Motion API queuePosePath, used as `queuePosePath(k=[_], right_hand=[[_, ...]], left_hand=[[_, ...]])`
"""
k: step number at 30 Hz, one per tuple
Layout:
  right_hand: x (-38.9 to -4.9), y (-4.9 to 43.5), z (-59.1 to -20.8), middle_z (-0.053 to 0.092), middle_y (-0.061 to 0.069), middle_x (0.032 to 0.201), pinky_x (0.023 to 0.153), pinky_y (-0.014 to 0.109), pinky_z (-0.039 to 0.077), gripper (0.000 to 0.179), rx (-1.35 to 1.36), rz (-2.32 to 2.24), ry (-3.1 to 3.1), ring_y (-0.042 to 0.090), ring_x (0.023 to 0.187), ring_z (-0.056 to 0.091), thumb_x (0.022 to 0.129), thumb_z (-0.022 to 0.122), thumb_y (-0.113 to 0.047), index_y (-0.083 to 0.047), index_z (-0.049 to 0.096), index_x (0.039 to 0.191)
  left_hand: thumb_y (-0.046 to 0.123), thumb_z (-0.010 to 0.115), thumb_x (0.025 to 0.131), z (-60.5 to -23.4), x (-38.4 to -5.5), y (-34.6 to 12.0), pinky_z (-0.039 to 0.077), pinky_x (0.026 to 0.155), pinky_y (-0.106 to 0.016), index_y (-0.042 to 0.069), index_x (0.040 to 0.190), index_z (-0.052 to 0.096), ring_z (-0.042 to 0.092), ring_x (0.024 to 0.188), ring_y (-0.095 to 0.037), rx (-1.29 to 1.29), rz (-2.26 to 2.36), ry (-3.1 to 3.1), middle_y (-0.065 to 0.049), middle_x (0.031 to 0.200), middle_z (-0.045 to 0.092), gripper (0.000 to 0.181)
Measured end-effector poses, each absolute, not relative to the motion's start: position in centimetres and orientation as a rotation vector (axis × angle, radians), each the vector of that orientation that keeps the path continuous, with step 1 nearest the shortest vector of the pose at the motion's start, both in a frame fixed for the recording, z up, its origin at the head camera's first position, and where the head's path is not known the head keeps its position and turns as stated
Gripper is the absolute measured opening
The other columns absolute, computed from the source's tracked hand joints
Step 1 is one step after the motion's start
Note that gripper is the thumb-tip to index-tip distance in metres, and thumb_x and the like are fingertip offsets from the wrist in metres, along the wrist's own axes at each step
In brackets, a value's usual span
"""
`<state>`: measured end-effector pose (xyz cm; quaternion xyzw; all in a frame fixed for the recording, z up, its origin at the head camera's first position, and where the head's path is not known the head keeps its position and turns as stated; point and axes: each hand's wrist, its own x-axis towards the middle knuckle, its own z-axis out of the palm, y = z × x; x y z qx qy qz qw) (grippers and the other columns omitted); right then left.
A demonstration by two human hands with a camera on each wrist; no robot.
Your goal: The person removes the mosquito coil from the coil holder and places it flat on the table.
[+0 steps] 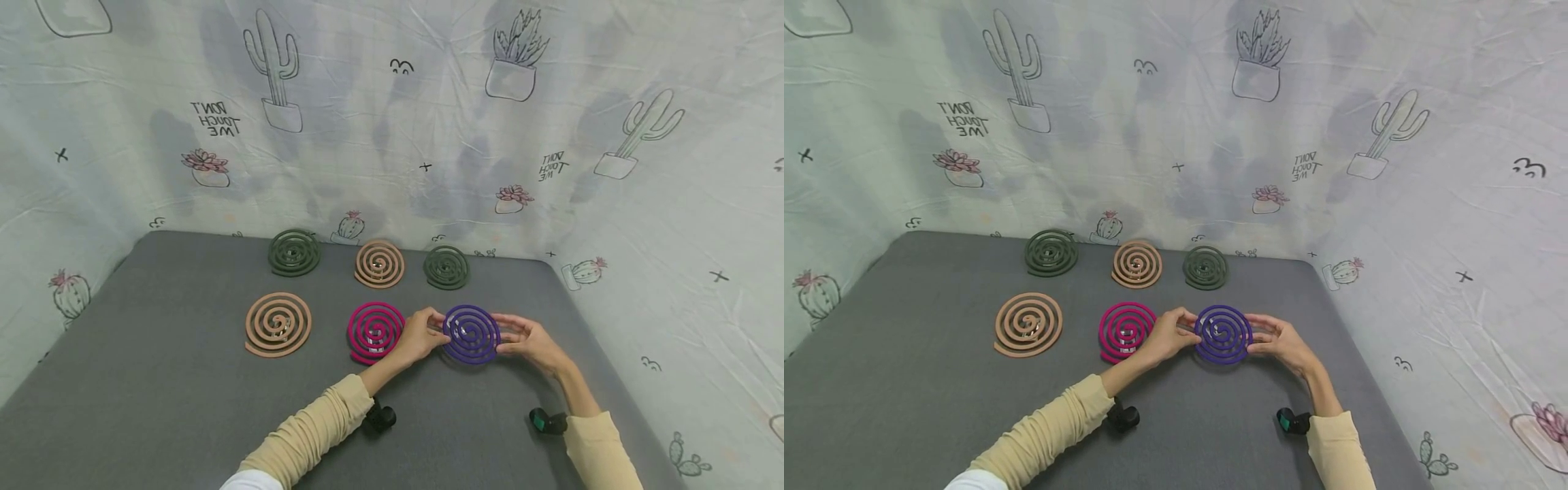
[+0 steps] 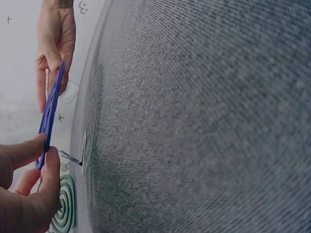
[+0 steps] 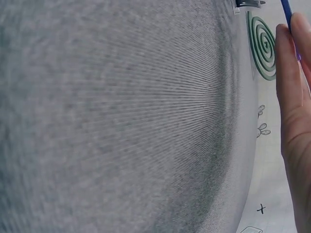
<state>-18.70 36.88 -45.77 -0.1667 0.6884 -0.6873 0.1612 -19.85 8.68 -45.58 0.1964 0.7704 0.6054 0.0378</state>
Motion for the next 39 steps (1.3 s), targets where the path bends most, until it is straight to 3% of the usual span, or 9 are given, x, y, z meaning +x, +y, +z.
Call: queuePosePath(k=[12, 20, 27, 39], right_hand=[[-18.2, 36.5, -45.4, 0.053, -0.004, 0.134, 0.09, 0.034, 0.052, 0.076, -0.423, -1.896, 1.991, 0.019, 0.114, 0.06, 0.078, 0.066, 0.018, 0.014, 0.028, 0.143], [-17.8, 36.5, -45.3, 0.053, -0.004, 0.132, 0.084, 0.03, 0.055, 0.075, -0.446, -1.835, 2.078, 0.015, 0.107, 0.062, 0.077, 0.069, 0.016, 0.017, 0.029, 0.14], [-17.4, 36.1, -45.4, 0.052, -0.005, 0.134, 0.083, 0.03, 0.055, 0.078, -0.399, -1.777, 2.148, 0.014, 0.104, 0.062, 0.075, 0.074, 0.01, 0.015, 0.032, 0.141], [-16.6, 35.9, -45.5, 0.051, -0.004, 0.137, 0.083, 0.029, 0.055, 0.079, -0.452, -1.764, 2.098, 0.013, 0.104, 0.063, 0.078, 0.073, 0.009, 0.018, 0.027, 0.141]], left_hand=[[-0.005, 0.077, 0.076, -45.6, -19.9, 8.1, 0.056, 0.066, -0.023, -0.009, 0.108, 0.063, 0.07, 0.081, -0.031, 0.682, 1.846, 2.319, -0.02, 0.099, 0.067, 0.035], [-0.006, 0.077, 0.076, -45.4, -19.8, 8.0, 0.056, 0.063, -0.022, -0.008, 0.117, 0.062, 0.071, 0.082, -0.027, 0.747, 1.794, 2.299, -0.02, 0.105, 0.066, 0.043], [-0.01, 0.078, 0.073, -45.5, -19.3, 8.0, 0.055, 0.059, -0.02, -0.009, 0.113, 0.062, 0.071, 0.08, -0.025, 0.722, 1.782, 2.295, -0.02, 0.109, 0.066, 0.043], [-0.01, 0.081, 0.068, -45.7, -18.8, 7.8, 0.054, 0.057, -0.019, -0.011, 0.105, 0.062, 0.071, 0.075, -0.027, 0.734, 1.726, 2.315, -0.021, 0.1, 0.066, 0.042]])
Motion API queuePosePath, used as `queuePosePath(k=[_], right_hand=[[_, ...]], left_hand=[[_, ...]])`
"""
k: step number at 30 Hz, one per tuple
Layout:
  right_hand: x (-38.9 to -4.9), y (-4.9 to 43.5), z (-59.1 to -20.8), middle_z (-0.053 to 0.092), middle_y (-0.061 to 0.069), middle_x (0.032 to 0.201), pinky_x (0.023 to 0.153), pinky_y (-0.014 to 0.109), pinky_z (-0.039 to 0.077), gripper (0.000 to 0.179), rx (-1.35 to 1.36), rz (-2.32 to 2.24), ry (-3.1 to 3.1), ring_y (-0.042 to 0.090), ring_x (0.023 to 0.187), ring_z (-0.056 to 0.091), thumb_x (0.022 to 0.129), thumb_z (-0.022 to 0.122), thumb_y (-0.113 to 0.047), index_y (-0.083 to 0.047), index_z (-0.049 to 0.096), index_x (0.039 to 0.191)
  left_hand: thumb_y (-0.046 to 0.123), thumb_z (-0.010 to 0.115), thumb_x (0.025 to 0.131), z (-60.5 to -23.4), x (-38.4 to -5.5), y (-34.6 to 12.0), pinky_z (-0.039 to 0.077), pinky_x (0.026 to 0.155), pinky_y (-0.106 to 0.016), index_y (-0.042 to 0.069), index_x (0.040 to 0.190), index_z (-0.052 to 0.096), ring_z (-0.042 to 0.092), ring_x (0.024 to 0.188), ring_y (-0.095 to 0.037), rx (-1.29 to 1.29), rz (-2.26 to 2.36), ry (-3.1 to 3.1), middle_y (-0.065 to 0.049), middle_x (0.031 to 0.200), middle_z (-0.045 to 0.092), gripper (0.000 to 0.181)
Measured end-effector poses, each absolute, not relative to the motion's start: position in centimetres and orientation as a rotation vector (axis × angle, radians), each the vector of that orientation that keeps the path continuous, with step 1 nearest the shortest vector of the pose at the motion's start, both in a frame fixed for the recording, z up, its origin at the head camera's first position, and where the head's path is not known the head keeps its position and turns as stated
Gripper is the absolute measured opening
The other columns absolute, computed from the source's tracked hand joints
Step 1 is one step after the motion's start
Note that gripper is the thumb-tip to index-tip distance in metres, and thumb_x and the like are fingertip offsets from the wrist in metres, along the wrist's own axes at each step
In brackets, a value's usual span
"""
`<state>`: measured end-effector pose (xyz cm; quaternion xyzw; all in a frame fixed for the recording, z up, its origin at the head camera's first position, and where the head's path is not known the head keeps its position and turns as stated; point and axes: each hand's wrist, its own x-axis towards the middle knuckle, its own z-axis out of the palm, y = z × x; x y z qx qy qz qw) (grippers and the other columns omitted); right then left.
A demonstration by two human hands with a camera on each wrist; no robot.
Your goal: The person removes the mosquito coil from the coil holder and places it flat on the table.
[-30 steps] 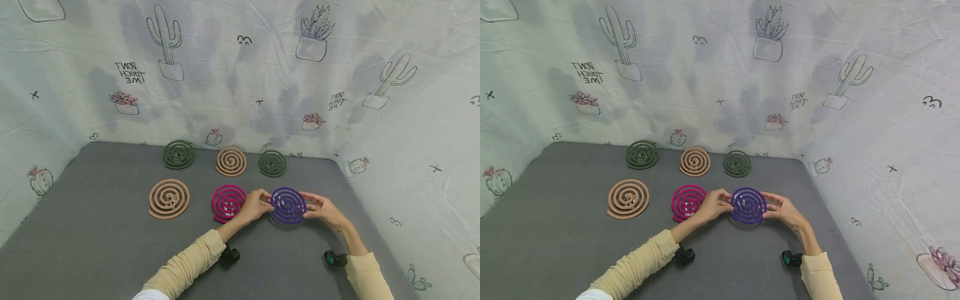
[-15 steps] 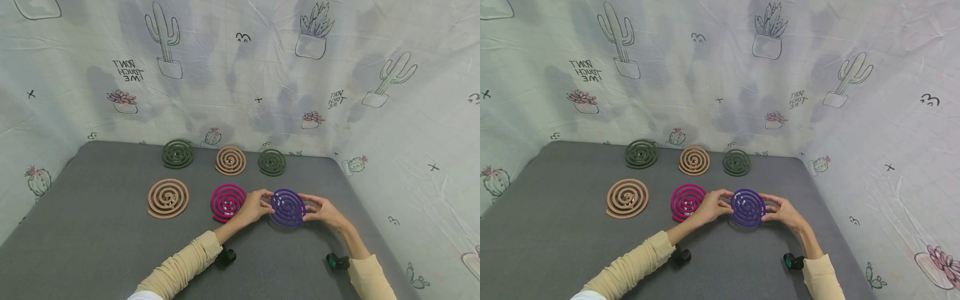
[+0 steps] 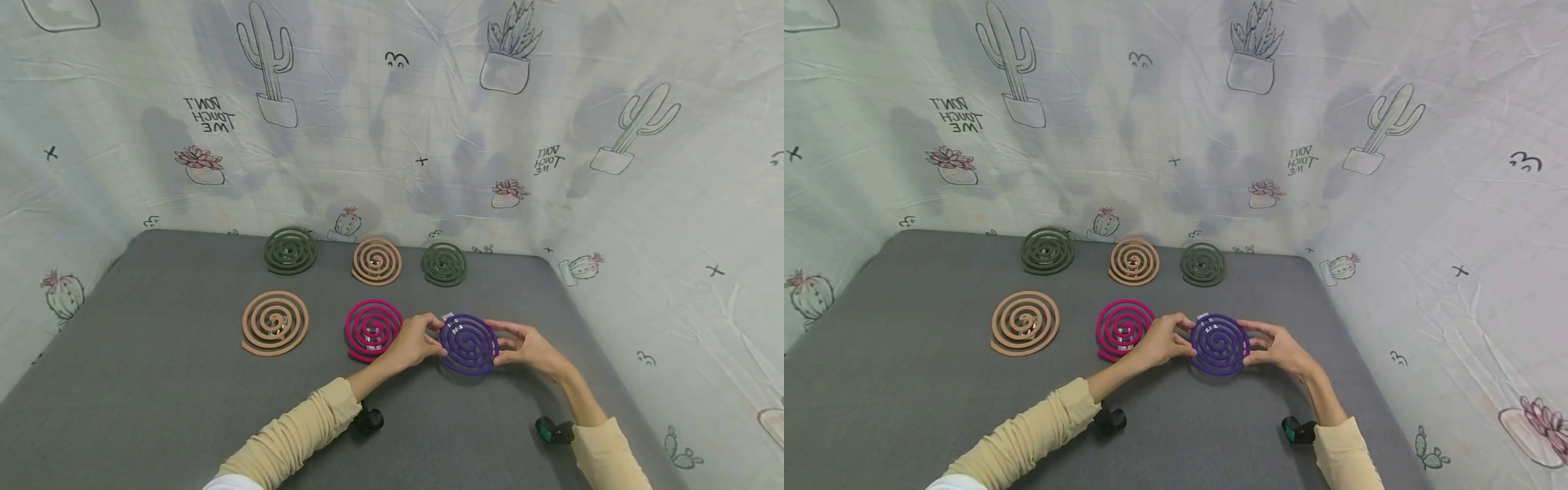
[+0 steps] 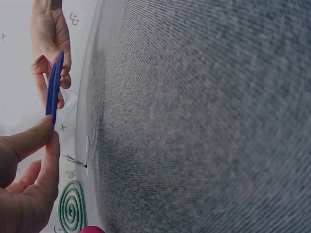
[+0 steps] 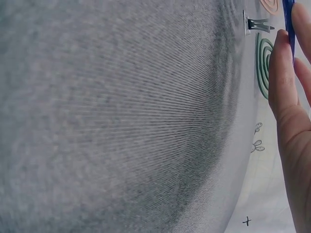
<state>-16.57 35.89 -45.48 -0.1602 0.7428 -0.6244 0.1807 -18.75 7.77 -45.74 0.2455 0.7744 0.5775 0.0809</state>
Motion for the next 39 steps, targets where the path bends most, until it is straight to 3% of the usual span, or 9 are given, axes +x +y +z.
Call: queuePosePath(k=[8, 13, 20, 29, 35, 39], right_hand=[[-16.2, 36.0, -45.7, 0.052, 0.0, 0.137, 0.082, 0.03, 0.055, 0.075, -0.474, -1.734, 2.1, 0.014, 0.103, 0.063, 0.079, 0.071, 0.01, 0.017, 0.029, 0.141], [-16.0, 36.0, -45.7, 0.047, 0.018, 0.141, 0.083, 0.032, 0.055, 0.074, -0.45, -1.691, 2.122, 0.015, 0.104, 0.063, 0.08, 0.071, 0.008, 0.015, 0.03, 0.141], [-15.5, 36.4, -45.8, 0.023, 0.039, 0.145, 0.089, 0.034, 0.053, 0.079, -0.436, -1.622, 2.105, 0.014, 0.107, 0.062, 0.079, 0.074, 0.005, 0.017, 0.028, 0.141], [-15.2, 36.8, -45.9, 0.027, 0.04, 0.14, 0.088, 0.035, 0.053, 0.076, -0.468, -1.595, 2.11, 0.016, 0.106, 0.062, 0.079, 0.072, 0.007, 0.017, 0.029, 0.141], [-15.4, 36.9, -45.8, 0.033, 0.038, 0.136, 0.087, 0.036, 0.053, 0.076, -0.455, -1.572, 2.137, 0.017, 0.104, 0.061, 0.077, 0.074, 0.006, 0.017, 0.032, 0.139], [-15.7, 37.0, -45.8, 0.034, 0.038, 0.135, 0.087, 0.036, 0.054, 0.076, -0.461, -1.556, 2.158, 0.016, 0.103, 0.061, 0.075, 0.076, 0.006, 0.017, 0.035, 0.138]], left_hand=[[-0.007, 0.085, 0.063, -45.4, -18.4, 7.7, 0.054, 0.062, -0.019, -0.009, 0.098, 0.063, 0.071, 0.07, -0.023, 0.735, 1.626, 2.391, -0.018, 0.093, 0.066, 0.042], [-0.002, 0.089, 0.06, -45.1, -18.3, 7.5, 0.052, 0.071, -0.021, -0.004, 0.095, 0.063, 0.07, 0.07, -0.019, 0.757, 1.526, 2.481, -0.014, 0.089, 0.068, 0.043], [0.0, 0.089, 0.06, -45.4, -17.7, 7.7, 0.052, 0.068, -0.023, -0.005, 0.095, 0.063, 0.068, 0.073, -0.02, 0.794, 1.477, 2.493, -0.013, 0.087, 0.067, 0.044], [-0.004, 0.088, 0.059, -45.9, -17.1, 8.5, 0.052, 0.066, -0.02, -0.005, 0.096, 0.06, 0.07, 0.068, -0.02, 0.772, 1.515, 2.458, -0.014, 0.087, 0.066, 0.046], [-0.006, 0.087, 0.06, -46.1, -17.2, 9.0, 0.053, 0.062, -0.021, -0.008, 0.106, 0.06, 0.07, 0.066, -0.02, 0.736, 1.498, 2.428, -0.015, 0.089, 0.065, 0.054], [-0.002, 0.088, 0.061, -46.3, -17.3, 9.4, 0.053, 0.068, -0.023, -0.009, 0.112, 0.062, 0.068, 0.073, -0.018, 0.784, 1.406, 2.503, -0.013, 0.088, 0.066, 0.058]])
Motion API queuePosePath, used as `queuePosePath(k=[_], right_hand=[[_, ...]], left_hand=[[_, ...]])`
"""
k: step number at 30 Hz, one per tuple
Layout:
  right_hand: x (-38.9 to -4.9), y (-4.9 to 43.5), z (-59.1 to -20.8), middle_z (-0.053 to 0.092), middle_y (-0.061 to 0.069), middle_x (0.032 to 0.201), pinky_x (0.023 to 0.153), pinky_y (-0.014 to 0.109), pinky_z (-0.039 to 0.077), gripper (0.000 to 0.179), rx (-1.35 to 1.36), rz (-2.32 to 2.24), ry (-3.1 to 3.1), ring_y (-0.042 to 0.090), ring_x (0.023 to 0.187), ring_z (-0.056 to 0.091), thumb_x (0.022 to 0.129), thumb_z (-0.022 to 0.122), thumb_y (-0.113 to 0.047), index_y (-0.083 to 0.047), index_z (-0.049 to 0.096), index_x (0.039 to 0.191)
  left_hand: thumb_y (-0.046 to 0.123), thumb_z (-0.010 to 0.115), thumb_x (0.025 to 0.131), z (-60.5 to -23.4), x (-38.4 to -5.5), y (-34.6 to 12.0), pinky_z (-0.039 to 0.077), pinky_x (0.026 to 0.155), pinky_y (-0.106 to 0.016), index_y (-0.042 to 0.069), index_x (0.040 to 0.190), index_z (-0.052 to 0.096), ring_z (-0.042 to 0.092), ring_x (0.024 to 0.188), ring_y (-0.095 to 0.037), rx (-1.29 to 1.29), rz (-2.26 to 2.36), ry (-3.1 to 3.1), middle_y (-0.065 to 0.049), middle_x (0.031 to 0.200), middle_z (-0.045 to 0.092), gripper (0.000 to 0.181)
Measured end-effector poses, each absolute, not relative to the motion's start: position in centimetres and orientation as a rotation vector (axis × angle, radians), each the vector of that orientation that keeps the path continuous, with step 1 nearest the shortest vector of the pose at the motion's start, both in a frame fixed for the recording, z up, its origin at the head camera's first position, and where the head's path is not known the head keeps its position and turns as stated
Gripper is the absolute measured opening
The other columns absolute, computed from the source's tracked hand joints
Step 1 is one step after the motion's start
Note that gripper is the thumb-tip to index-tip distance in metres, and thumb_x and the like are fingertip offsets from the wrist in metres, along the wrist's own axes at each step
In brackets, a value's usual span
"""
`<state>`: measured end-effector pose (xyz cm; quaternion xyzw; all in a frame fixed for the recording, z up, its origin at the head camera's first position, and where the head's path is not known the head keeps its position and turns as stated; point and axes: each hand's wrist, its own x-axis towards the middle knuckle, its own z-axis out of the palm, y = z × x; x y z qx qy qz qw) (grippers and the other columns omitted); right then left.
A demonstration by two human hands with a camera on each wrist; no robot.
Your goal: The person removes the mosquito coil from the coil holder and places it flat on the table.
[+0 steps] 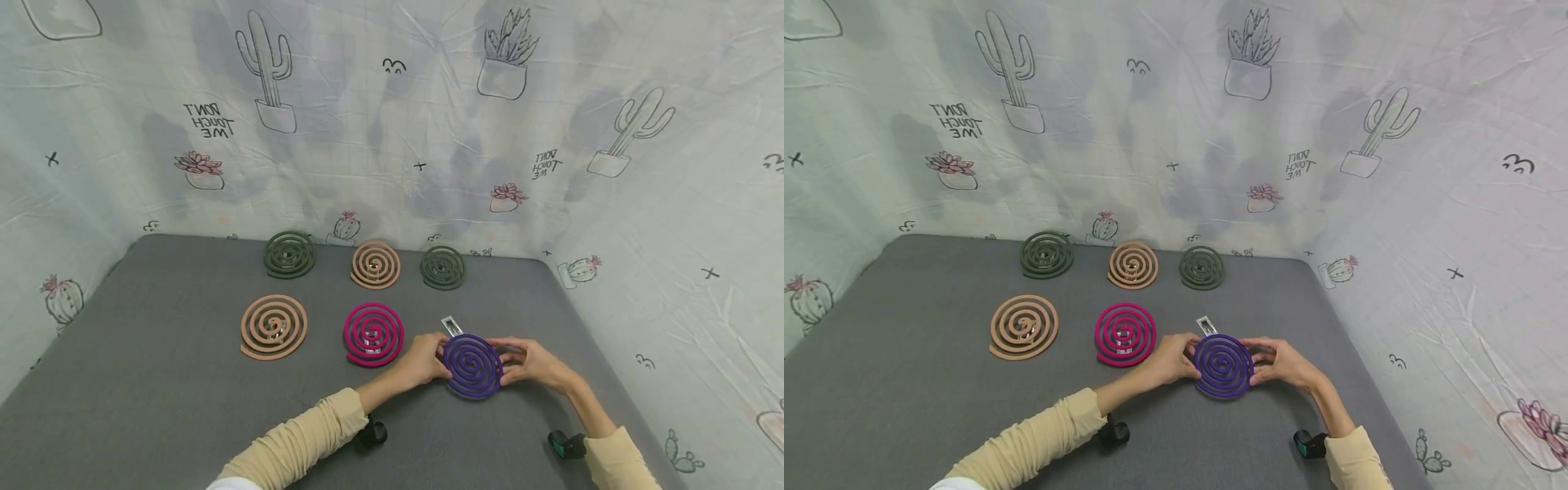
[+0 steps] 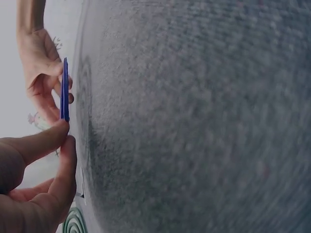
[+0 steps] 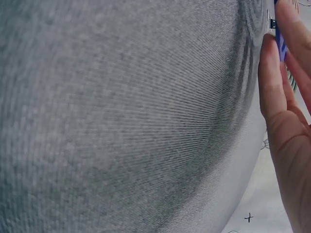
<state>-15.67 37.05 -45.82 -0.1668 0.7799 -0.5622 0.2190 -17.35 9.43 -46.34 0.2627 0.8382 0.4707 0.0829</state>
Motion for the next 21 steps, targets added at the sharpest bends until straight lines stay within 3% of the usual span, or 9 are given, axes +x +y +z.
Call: queuePosePath(k=[4, 8, 21], right_hand=[[-15.9, 37.2, -45.9, 0.034, 0.039, 0.134, 0.087, 0.035, 0.053, 0.076, -0.473, -1.533, 2.181, 0.015, 0.102, 0.061, 0.073, 0.077, 0.007, 0.018, 0.037, 0.137], [-16.0, 37.2, -45.8, 0.034, 0.038, 0.133, 0.087, 0.034, 0.053, 0.077, -0.493, -1.49, 2.22, 0.013, 0.101, 0.059, 0.071, 0.079, 0.006, 0.017, 0.039, 0.136], [-15.9, 37.0, -45.7, 0.045, 0.032, 0.125, 0.088, 0.028, 0.052, 0.073, -0.572, -1.379, 2.388, 0.01, 0.099, 0.056, 0.068, 0.083, 0.001, 0.015, 0.048, 0.13]], left_hand=[[0.004, 0.089, 0.062, -46.3, -17.1, 9.8, 0.052, 0.077, -0.027, -0.007, 0.111, 0.065, 0.063, 0.086, -0.022, 0.829, 1.265, 2.635, -0.011, 0.089, 0.066, 0.056], [0.007, 0.09, 0.06, -46.2, -16.9, 10.2, 0.051, 0.077, -0.027, -0.005, 0.107, 0.067, 0.058, 0.091, -0.023, 0.817, 1.188, 2.696, -0.01, 0.091, 0.063, 0.053], [0.005, 0.088, 0.065, -47.4, -17.2, 10.2, 0.049, 0.068, -0.019, -0.009, 0.108, 0.066, 0.056, 0.079, -0.014, 0.915, 1.172, 2.708, -0.012, 0.092, 0.06, 0.05]])
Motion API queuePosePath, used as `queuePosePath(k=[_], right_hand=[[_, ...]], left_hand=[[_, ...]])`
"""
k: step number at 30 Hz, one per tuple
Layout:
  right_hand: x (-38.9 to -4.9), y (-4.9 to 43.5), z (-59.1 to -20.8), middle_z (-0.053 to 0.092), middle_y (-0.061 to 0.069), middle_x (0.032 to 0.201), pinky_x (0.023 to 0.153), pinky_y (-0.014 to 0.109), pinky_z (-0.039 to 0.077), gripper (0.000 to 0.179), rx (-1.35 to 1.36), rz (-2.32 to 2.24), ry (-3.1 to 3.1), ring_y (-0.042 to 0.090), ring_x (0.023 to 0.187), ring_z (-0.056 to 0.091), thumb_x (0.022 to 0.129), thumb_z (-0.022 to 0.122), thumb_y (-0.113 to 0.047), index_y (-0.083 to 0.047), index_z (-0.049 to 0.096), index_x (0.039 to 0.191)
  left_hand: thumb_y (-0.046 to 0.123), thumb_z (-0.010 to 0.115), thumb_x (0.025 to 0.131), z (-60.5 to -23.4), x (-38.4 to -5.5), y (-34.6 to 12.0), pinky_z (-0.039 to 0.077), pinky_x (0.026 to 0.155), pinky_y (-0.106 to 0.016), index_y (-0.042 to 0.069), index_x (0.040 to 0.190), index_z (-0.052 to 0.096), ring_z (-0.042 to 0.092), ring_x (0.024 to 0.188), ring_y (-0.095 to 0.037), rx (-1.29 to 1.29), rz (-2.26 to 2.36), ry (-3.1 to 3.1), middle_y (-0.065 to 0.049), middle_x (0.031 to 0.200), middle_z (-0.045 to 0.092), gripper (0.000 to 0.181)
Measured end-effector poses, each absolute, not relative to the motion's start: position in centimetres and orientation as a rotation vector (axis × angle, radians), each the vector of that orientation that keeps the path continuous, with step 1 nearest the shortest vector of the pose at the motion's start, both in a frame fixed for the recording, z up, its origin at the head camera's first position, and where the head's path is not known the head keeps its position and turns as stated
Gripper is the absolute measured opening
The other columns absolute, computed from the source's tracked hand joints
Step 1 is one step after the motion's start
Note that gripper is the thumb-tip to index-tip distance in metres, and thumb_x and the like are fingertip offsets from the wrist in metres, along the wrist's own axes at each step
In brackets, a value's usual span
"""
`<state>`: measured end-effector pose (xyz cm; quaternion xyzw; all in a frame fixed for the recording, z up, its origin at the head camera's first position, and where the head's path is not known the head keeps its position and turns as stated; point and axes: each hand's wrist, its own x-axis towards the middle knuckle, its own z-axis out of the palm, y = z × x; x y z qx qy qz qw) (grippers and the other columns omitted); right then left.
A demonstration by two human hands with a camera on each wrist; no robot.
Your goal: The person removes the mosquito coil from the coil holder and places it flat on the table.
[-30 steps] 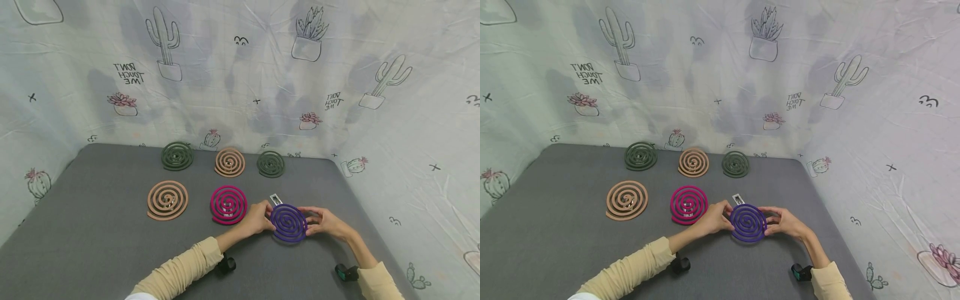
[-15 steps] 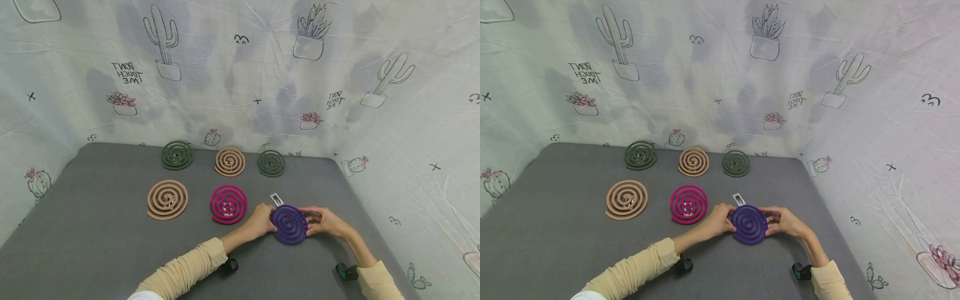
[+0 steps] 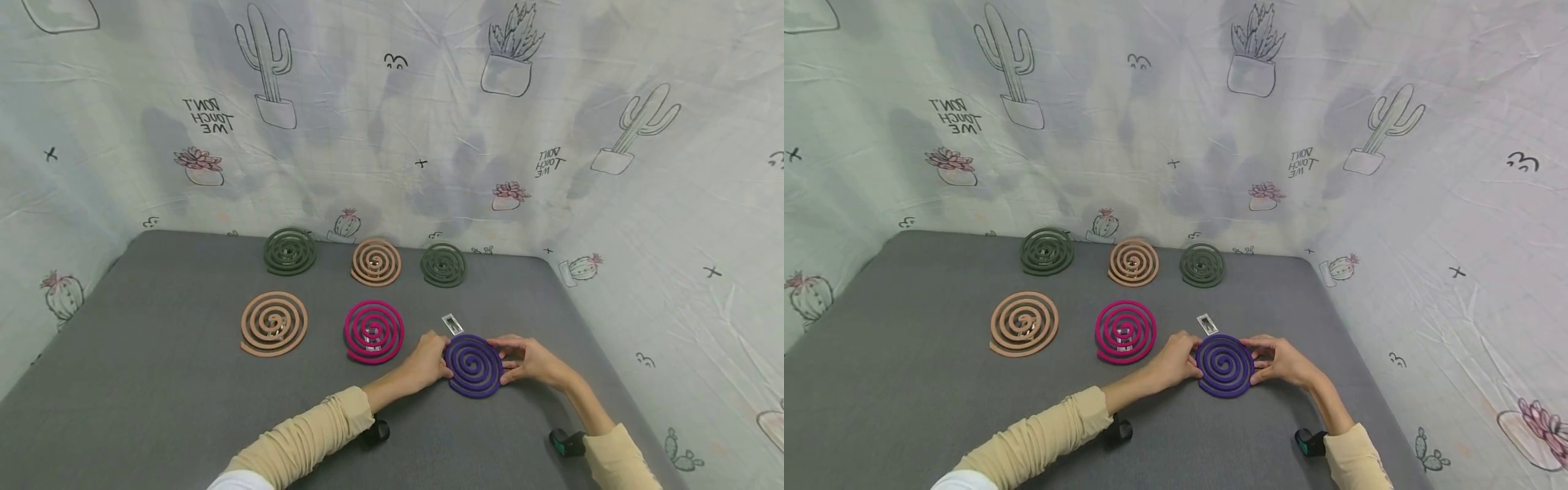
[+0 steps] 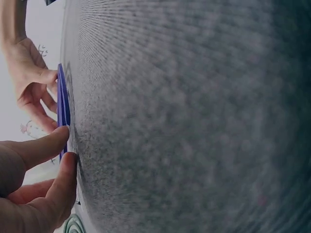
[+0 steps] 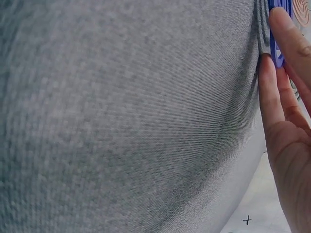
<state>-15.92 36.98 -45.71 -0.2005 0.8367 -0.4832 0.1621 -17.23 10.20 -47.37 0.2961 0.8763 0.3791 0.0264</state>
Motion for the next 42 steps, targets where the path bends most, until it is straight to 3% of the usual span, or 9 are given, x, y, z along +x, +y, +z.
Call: queuePosePath(k=[5, 8, 12, 15, 20, 27, 34, 42], right_hand=[[-15.8, 36.83, -45.79, 0.043, 0.031, 0.128, 0.089, 0.027, 0.051, 0.073, -0.525, -1.371, 2.393, 0.01, 0.101, 0.055, 0.068, 0.083, 0.0, 0.013, 0.049, 0.131], [-15.74, 36.74, -45.86, 0.045, 0.029, 0.127, 0.089, 0.027, 0.052, 0.073, -0.514, -1.359, 2.406, 0.01, 0.1, 0.055, 0.068, 0.084, -0.001, 0.012, 0.05, 0.132], [-15.74, 36.65, -45.9, 0.048, 0.028, 0.124, 0.088, 0.028, 0.052, 0.073, -0.515, -1.348, 2.415, 0.011, 0.1, 0.055, 0.068, 0.084, -0.001, 0.012, 0.05, 0.131], [-15.76, 36.63, -45.84, 0.05, 0.027, 0.12, 0.087, 0.028, 0.053, 0.073, -0.506, -1.33, 2.422, 0.011, 0.099, 0.056, 0.068, 0.084, -0.001, 0.013, 0.05, 0.131], [-15.81, 36.61, -45.71, 0.052, 0.024, 0.113, 0.085, 0.028, 0.054, 0.073, -0.501, -1.293, 2.435, 0.013, 0.098, 0.057, 0.068, 0.084, -0.002, 0.013, 0.05, 0.131], [-15.92, 36.66, -45.81, 0.051, 0.024, 0.11, 0.085, 0.028, 0.054, 0.074, -0.541, -1.284, 2.432, 0.012, 0.097, 0.055, 0.067, 0.084, 0.0, 0.014, 0.049, 0.13], [-16.04, 36.81, -45.97, 0.051, 0.023, 0.111, 0.086, 0.027, 0.053, 0.074, -0.563, -1.274, 2.443, 0.01, 0.097, 0.055, 0.067, 0.084, -0.001, 0.015, 0.05, 0.13], [-16.06, 36.74, -46.15, 0.05, 0.026, 0.113, 0.087, 0.028, 0.053, 0.073, -0.623, -1.305, 2.429, 0.01, 0.098, 0.053, 0.066, 0.084, 0.0, 0.019, 0.049, 0.127]], left_hand=[[-0.002, 0.086, 0.065, -47.06, -17.27, 10.08, 0.048, 0.059, -0.013, -0.007, 0.106, 0.068, 0.062, 0.065, -0.006, 0.899, 1.292, 2.617, -0.011, 0.083, 0.065, 0.045], [-0.003, 0.086, 0.066, -47.07, -17.25, 9.98, 0.047, 0.058, -0.011, -0.007, 0.108, 0.067, 0.063, 0.065, -0.006, 0.884, 1.306, 2.608, -0.012, 0.088, 0.065, 0.047], [0.003, 0.086, 0.067, -46.92, -17.07, 9.9, 0.047, 0.066, -0.014, -0.007, 0.113, 0.066, 0.06, 0.076, -0.011, 0.877, 1.213, 2.662, -0.012, 0.096, 0.061, 0.051], [0.007, 0.087, 0.067, -46.84, -17.04, 10.01, 0.048, 0.069, -0.019, -0.005, 0.112, 0.068, 0.055, 0.081, -0.014, 0.884, 1.132, 2.712, -0.009, 0.091, 0.058, 0.051], [0.009, 0.088, 0.065, -47.02, -17.0, 10.16, 0.047, 0.066, -0.023, -0.003, 0.105, 0.07, 0.051, 0.078, -0.013, 0.909, 1.041, 2.777, -0.002, 0.08, 0.053, 0.045], [0.009, 0.09, 0.063, -46.99, -16.92, 10.27, 0.05, 0.07, -0.025, -0.004, 0.102, 0.07, 0.054, 0.08, -0.015, 0.917, 1.018, 2.792, -0.007, 0.086, 0.057, 0.046], [0.01, 0.091, 0.061, -46.88, -17.17, 10.45, 0.045, 0.063, -0.022, 0.003, 0.082, 0.07, 0.048, 0.074, -0.012, 0.943, 0.973, 2.794, 0.0, 0.073, 0.05, 0.031], [0.01, 0.092, 0.058, -46.76, -17.33, 10.42, 0.038, 0.054, -0.019, 0.004, 0.064, 0.06, 0.042, 0.064, -0.008, 0.985, 0.996, 2.797, 0.004, 0.063, 0.045, 0.033]])
